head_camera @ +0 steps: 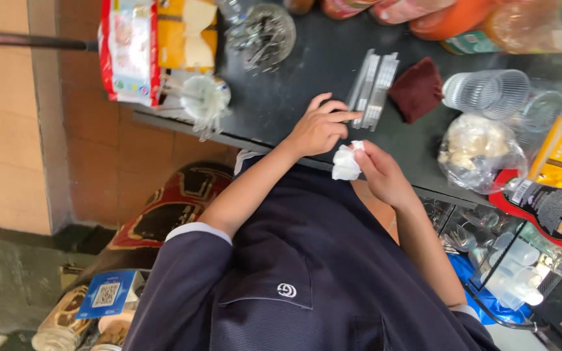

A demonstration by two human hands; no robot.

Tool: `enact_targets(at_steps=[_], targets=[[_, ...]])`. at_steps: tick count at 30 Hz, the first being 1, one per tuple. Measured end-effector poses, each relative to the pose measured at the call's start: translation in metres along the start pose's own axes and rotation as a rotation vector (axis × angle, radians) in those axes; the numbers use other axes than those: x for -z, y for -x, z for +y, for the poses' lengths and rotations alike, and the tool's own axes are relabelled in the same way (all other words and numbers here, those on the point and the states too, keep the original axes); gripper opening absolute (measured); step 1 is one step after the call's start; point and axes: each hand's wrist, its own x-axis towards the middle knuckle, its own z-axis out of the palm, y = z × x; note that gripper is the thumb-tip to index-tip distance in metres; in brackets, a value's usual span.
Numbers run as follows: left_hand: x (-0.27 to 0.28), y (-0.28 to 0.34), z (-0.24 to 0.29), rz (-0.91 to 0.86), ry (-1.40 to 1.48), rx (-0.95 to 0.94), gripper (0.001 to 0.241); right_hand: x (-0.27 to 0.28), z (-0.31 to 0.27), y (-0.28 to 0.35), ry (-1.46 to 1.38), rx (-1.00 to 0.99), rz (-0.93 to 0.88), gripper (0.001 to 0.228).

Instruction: Cleaning reusable straws one by one using a white cloth.

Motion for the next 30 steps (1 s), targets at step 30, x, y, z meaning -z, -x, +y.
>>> enact_targets(at_steps=[30], targets=[[-0.079, 0.32, 0.151, 1.288, 0.17, 0.889, 0.011, -0.17, 0.059, -0.093, 0.25, -0.179, -0.968, 0.028]])
